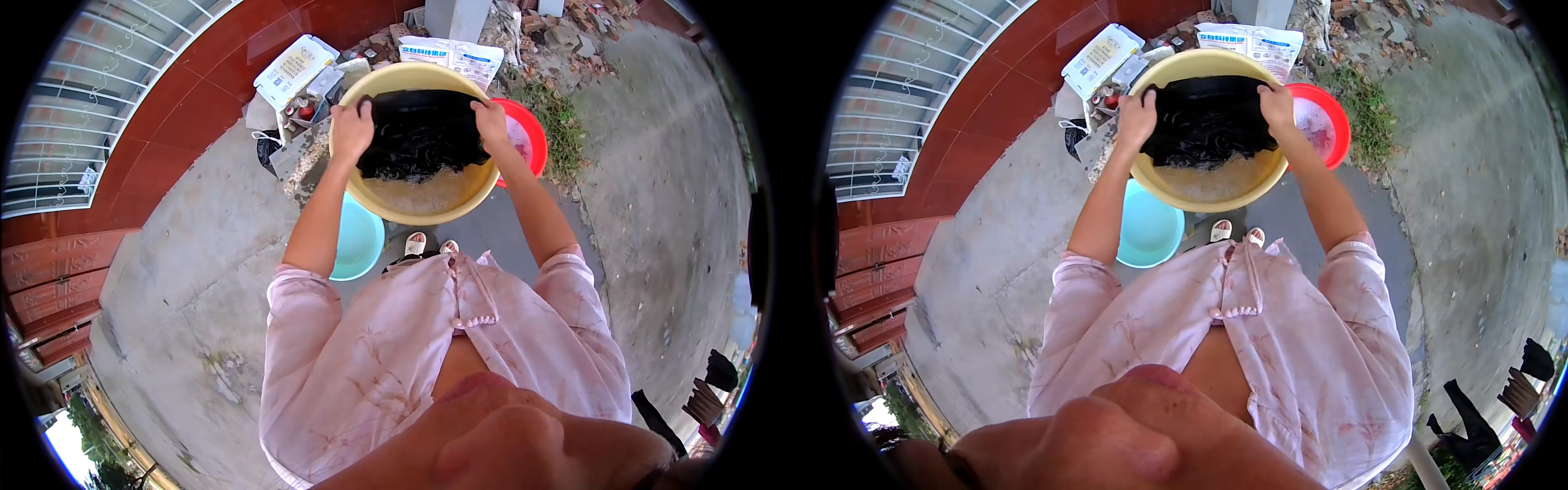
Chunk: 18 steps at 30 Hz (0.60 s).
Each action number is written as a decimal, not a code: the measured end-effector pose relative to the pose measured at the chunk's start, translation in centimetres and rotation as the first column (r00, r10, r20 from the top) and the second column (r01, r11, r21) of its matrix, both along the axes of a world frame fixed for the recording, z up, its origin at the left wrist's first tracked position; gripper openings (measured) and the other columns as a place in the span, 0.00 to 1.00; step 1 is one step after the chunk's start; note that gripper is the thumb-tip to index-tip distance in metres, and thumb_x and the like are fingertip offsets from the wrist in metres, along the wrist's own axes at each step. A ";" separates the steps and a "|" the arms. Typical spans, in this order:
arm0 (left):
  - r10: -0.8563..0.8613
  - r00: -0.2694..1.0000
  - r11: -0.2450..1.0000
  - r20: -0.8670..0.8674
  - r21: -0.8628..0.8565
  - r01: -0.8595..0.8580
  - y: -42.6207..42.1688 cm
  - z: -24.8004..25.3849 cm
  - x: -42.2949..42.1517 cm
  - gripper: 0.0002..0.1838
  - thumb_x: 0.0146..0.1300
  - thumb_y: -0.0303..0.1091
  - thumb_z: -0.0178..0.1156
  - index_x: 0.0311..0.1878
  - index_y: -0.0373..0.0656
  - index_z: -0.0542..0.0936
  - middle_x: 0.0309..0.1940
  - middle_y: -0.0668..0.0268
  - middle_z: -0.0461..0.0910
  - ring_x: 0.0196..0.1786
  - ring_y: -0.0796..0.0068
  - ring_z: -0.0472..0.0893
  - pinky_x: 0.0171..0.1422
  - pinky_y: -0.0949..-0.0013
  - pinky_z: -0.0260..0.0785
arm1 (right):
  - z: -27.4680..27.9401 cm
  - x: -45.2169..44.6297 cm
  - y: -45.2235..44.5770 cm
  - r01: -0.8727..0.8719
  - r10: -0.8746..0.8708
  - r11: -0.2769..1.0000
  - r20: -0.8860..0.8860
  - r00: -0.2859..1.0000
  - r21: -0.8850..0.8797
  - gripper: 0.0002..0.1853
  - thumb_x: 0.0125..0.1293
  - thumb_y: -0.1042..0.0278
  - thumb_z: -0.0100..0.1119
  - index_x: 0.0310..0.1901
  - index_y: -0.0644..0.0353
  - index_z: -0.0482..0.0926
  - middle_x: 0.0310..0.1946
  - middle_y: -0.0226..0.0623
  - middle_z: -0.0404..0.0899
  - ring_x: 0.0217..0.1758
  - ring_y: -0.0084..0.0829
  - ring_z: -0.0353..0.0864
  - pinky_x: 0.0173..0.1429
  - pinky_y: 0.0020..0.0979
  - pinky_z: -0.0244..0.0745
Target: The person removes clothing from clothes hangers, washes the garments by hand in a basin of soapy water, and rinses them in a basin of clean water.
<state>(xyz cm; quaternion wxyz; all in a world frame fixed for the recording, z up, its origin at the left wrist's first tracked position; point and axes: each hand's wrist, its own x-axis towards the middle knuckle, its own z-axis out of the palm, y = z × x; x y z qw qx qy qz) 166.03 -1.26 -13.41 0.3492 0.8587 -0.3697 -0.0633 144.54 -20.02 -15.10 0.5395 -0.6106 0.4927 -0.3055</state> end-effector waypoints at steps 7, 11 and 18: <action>-0.204 0.908 0.960 0.365 0.257 0.112 -3.7 -9.1 -6.1 0.31 0.69 0.49 0.53 0.74 0.63 0.61 0.72 0.60 0.60 0.73 0.50 0.59 0.74 0.34 0.46 | -8.3 4.4 3.5 -0.423 0.037 0.586 -0.499 0.866 -0.691 0.29 0.60 0.69 0.56 0.66 0.57 0.68 0.62 0.45 0.73 0.55 0.48 0.74 0.58 0.45 0.75; -0.183 0.936 0.945 0.301 0.315 0.084 -4.9 -11.1 -5.7 0.33 0.67 0.48 0.55 0.75 0.59 0.60 0.70 0.57 0.62 0.72 0.49 0.60 0.75 0.36 0.45 | -8.9 4.9 2.9 -0.468 0.050 0.566 -0.538 0.841 -0.679 0.32 0.59 0.73 0.55 0.68 0.58 0.66 0.62 0.43 0.71 0.54 0.47 0.73 0.57 0.43 0.74; -0.189 0.965 0.945 0.181 0.303 0.128 -6.0 -12.6 -5.0 0.36 0.58 0.44 0.63 0.71 0.55 0.66 0.63 0.54 0.67 0.66 0.46 0.65 0.73 0.39 0.51 | -11.6 6.7 2.8 -0.542 0.014 0.647 -0.702 0.712 -0.536 0.32 0.62 0.61 0.55 0.70 0.51 0.64 0.65 0.42 0.67 0.62 0.52 0.68 0.62 0.54 0.67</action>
